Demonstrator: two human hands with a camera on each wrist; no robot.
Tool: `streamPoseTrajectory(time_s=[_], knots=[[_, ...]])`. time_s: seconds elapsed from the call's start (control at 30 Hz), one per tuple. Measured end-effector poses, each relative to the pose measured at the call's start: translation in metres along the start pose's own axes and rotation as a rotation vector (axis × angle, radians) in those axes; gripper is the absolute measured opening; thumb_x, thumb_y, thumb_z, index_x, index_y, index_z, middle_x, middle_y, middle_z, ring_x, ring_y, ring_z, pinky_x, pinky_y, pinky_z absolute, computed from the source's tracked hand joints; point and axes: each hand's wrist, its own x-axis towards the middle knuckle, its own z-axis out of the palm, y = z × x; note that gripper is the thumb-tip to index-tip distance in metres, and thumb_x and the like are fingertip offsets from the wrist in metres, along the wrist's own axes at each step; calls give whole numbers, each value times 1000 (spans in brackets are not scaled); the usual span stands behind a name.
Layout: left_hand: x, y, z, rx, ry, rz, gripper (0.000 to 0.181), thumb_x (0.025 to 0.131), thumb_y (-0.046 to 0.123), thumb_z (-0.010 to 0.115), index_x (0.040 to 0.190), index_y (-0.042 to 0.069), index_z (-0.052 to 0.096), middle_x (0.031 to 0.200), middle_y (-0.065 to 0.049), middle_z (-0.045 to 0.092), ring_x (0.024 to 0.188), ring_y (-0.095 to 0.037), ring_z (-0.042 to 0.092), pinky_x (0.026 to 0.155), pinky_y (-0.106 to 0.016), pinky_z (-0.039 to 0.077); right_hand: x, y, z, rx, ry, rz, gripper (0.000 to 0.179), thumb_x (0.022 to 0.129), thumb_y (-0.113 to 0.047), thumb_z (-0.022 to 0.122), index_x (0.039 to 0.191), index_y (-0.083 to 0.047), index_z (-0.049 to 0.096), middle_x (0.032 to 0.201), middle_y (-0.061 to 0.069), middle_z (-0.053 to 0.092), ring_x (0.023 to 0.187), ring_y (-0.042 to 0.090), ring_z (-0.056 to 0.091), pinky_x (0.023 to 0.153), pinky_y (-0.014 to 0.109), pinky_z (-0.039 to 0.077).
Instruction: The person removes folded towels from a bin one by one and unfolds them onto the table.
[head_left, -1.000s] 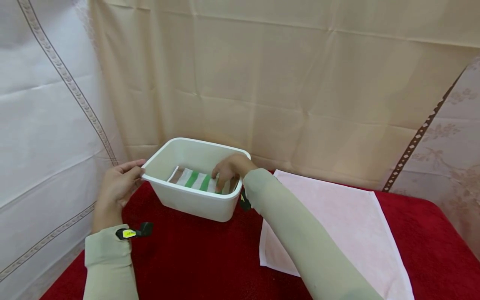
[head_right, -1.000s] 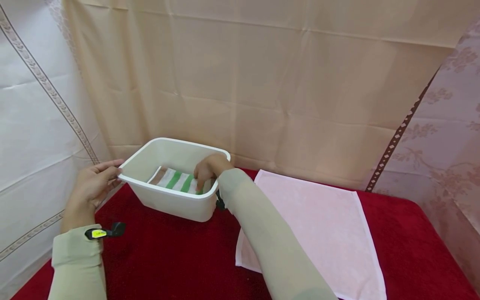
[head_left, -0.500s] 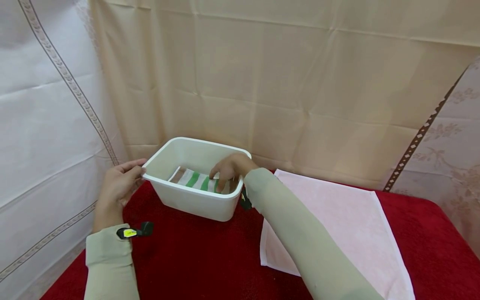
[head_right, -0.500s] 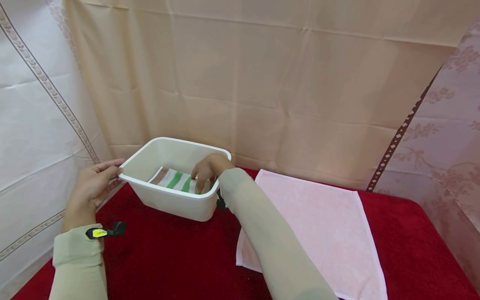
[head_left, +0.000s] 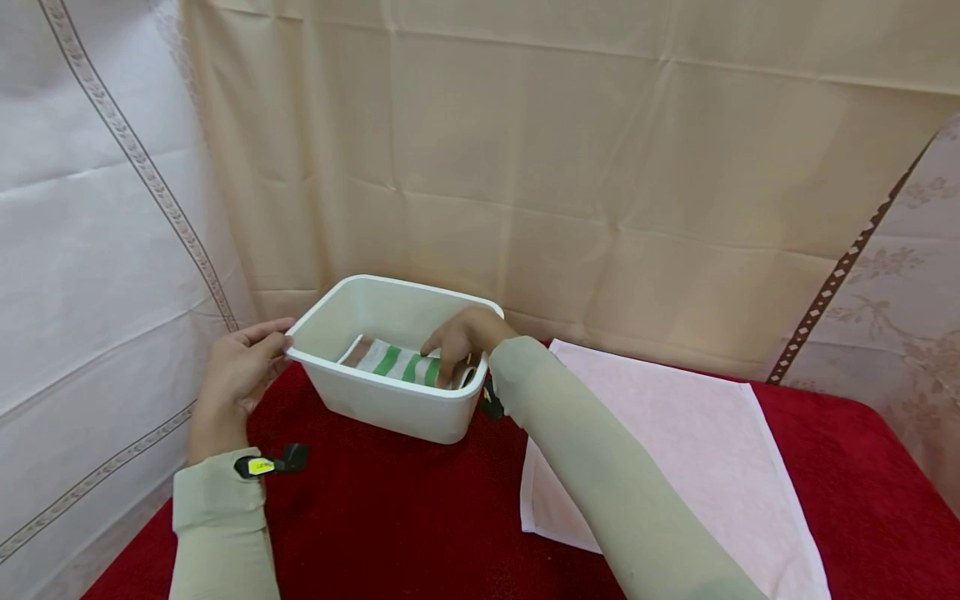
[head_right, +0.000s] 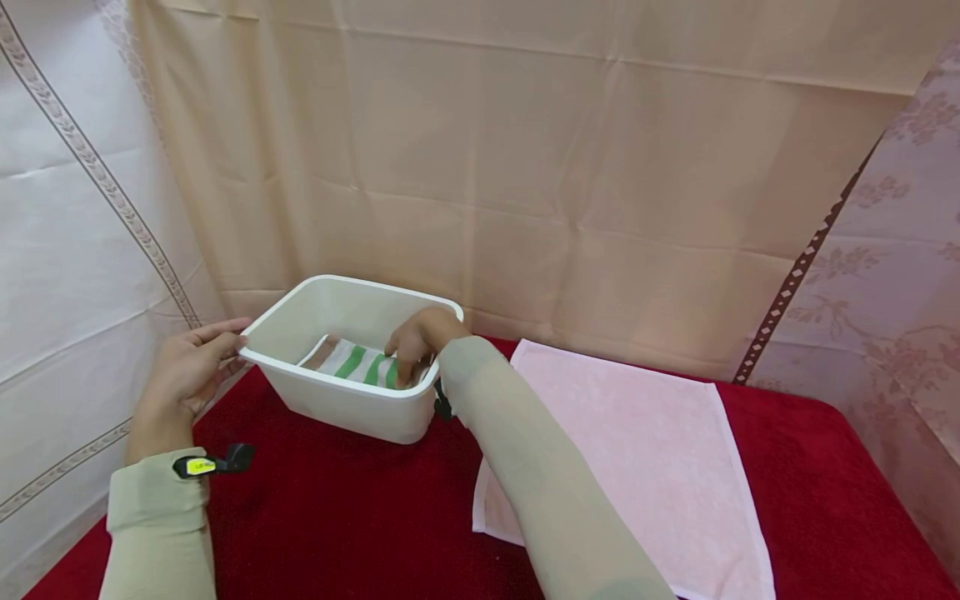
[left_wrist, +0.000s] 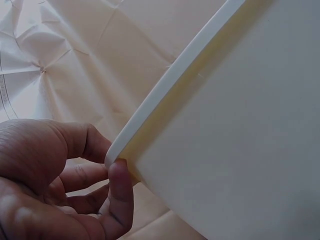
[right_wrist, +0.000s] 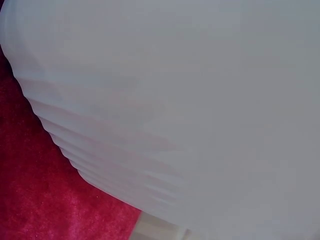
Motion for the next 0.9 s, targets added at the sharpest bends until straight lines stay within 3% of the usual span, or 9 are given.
streamPoseTrajectory(time_s=[0.1, 0.5, 0.67, 0.77, 0.9], knots=[[0, -1, 0, -2, 1, 1, 25, 98, 1, 58, 101, 17, 78, 88, 4, 71, 75, -8, 65, 67, -21, 58, 0, 0, 0, -3, 11, 1, 83, 93, -16, 74, 163, -20, 29, 158, 2, 34, 111, 15, 59, 93, 32, 52], [0, 0, 0, -1, -1, 8, 25, 97, 0, 57, 103, 15, 77, 88, 4, 71, 75, -8, 65, 67, -20, 57, 0, 0, 4, 199, 18, -40, 84, 90, 1, 72, 161, -20, 33, 158, 7, 30, 113, 23, 57, 82, 32, 56], [0, 0, 0, -3, -5, 11, 25, 98, 0, 57, 105, 14, 76, 89, 4, 71, 76, -8, 65, 67, -20, 57, 2, 1, 3, 175, 14, -50, 83, 90, -1, 73, 161, -21, 34, 152, 7, 33, 101, 21, 58, 71, 29, 53], [1, 0, 0, -2, -3, 10, 24, 98, 1, 57, 106, 14, 76, 89, 4, 71, 77, -8, 65, 67, -20, 57, 3, 1, 3, 179, 7, -72, 84, 90, 0, 72, 161, -21, 32, 151, 7, 34, 102, 22, 58, 72, 29, 53], [1, -1, -1, 8, -1, 9, 23, 98, 2, 57, 106, 14, 75, 90, 4, 71, 78, -8, 65, 68, -20, 57, 1, 1, 3, 208, 5, -97, 83, 90, 3, 70, 161, -20, 33, 153, 7, 35, 114, 22, 53, 81, 31, 53]])
